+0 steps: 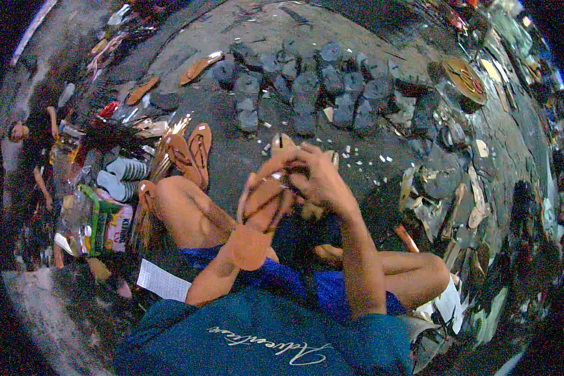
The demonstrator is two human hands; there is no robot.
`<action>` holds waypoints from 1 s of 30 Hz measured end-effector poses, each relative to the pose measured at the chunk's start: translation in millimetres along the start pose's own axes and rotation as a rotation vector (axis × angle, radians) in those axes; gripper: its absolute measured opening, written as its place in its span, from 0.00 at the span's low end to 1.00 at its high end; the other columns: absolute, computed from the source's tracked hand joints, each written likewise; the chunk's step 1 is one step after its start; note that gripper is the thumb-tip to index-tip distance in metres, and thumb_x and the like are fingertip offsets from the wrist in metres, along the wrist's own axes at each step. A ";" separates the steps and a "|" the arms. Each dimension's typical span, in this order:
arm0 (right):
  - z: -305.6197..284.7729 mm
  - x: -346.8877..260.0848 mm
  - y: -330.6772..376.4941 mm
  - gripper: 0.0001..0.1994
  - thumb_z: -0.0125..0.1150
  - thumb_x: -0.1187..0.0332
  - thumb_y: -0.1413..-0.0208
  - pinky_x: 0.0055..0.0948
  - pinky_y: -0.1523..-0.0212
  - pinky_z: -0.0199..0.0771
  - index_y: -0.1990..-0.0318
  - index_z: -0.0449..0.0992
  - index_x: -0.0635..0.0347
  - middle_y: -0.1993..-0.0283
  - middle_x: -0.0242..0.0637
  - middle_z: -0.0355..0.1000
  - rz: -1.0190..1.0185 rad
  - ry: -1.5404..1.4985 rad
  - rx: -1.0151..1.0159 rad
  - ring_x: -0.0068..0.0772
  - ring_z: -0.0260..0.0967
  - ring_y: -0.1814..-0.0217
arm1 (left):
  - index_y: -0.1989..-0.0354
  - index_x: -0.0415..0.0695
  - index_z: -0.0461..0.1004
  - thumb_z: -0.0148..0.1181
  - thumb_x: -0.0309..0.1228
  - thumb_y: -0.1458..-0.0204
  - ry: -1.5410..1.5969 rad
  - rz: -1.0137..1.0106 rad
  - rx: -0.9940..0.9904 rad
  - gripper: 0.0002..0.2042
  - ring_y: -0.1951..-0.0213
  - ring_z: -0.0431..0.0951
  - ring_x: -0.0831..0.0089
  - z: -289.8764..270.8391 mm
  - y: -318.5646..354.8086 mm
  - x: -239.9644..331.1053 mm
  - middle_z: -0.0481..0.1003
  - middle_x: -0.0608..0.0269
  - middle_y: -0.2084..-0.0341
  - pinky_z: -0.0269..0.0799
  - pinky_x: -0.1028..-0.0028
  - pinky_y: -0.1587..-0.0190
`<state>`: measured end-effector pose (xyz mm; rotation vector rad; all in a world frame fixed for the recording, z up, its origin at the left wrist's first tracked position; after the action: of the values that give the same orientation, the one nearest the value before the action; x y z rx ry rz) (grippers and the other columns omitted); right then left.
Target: The person applies a yellowish liquid to a flat surface using a brush, then handles multiple sandals, inspecting and adjusting their straps and soles. The person works on the floor in a cluttered workshop environment.
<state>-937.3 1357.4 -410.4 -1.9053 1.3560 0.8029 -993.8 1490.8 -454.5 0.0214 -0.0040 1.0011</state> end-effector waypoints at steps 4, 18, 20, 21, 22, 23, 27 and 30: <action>8.2 29.7 -33.2 0.17 0.63 0.67 0.57 0.37 0.46 0.67 0.57 0.74 0.59 0.47 0.55 0.66 0.025 0.030 0.000 0.50 0.65 0.45 | 0.43 0.41 0.62 0.49 0.44 0.44 -0.961 -0.021 0.275 0.25 0.48 0.70 0.69 -47.0 26.8 32.3 0.69 0.59 0.49 0.64 0.69 0.45; 60.6 82.6 17.0 0.07 0.59 0.72 0.49 0.24 0.70 0.68 0.67 0.75 0.68 0.76 0.35 0.72 0.291 -0.177 0.208 0.22 0.67 0.73 | 0.42 0.33 0.57 0.64 0.44 0.57 -1.767 0.635 0.896 0.38 0.44 0.66 0.55 -127.3 -88.9 219.8 0.65 0.42 0.47 0.61 0.66 0.43; 73.5 52.8 14.5 0.09 0.62 0.67 0.49 0.24 0.70 0.67 0.70 0.75 0.66 0.76 0.35 0.72 0.235 -0.199 0.154 0.22 0.67 0.74 | 0.41 0.36 0.57 0.68 0.39 0.62 -2.044 0.468 1.285 0.39 0.45 0.66 0.55 -171.1 -95.3 247.1 0.66 0.43 0.47 0.59 0.62 0.41; 68.8 50.0 15.4 0.12 0.63 0.64 0.49 0.25 0.70 0.67 0.70 0.75 0.66 0.76 0.35 0.72 0.306 -0.227 0.121 0.23 0.67 0.74 | 0.41 0.37 0.58 0.68 0.38 0.62 -1.999 0.448 1.330 0.38 0.46 0.67 0.55 -179.1 -105.0 244.5 0.66 0.44 0.48 0.61 0.62 0.43; 68.8 48.7 17.0 0.11 0.61 0.64 0.48 0.27 0.67 0.68 0.70 0.75 0.64 0.73 0.39 0.73 0.368 -0.236 0.089 0.28 0.69 0.71 | 0.42 0.37 0.59 0.68 0.36 0.62 -1.957 0.433 1.383 0.37 0.47 0.68 0.56 -184.1 -106.7 248.0 0.67 0.45 0.48 0.64 0.62 0.45; 65.9 49.8 17.8 0.10 0.60 0.64 0.48 0.30 0.64 0.69 0.70 0.75 0.63 0.71 0.43 0.74 0.431 -0.240 0.058 0.34 0.71 0.68 | 0.42 0.38 0.60 0.68 0.34 0.62 -1.910 0.415 1.432 0.36 0.48 0.69 0.56 -184.6 -110.2 251.5 0.67 0.45 0.48 0.66 0.61 0.47; 32.4 72.4 18.3 0.11 0.56 0.64 0.45 0.32 0.58 0.67 0.67 0.75 0.63 0.67 0.41 0.74 0.358 -0.184 0.330 0.32 0.70 0.65 | 0.51 0.38 0.67 0.63 0.30 0.55 -1.215 0.580 0.898 0.22 0.65 0.72 0.69 -139.9 -124.4 184.1 0.71 0.59 0.59 0.71 0.70 0.63; 26.1 84.1 8.9 0.13 0.52 0.63 0.41 0.29 0.60 0.67 0.59 0.73 0.65 0.65 0.41 0.72 0.334 -0.248 0.450 0.28 0.68 0.63 | 0.59 0.35 0.69 0.61 0.26 0.54 -1.886 0.723 0.630 0.14 0.65 0.70 0.70 -52.4 -65.2 94.8 0.70 0.58 0.63 0.67 0.73 0.60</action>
<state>-925.5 1329.4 -493.5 -1.2122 1.5602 0.7794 -888.1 1536.6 -506.6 1.6191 -1.5010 1.3098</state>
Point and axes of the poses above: each hand's wrist, its own y-axis away from the middle knuckle, its own z-axis out of the palm, x = y × z, the point moved 6 cm from there along -y, towards the middle knuckle
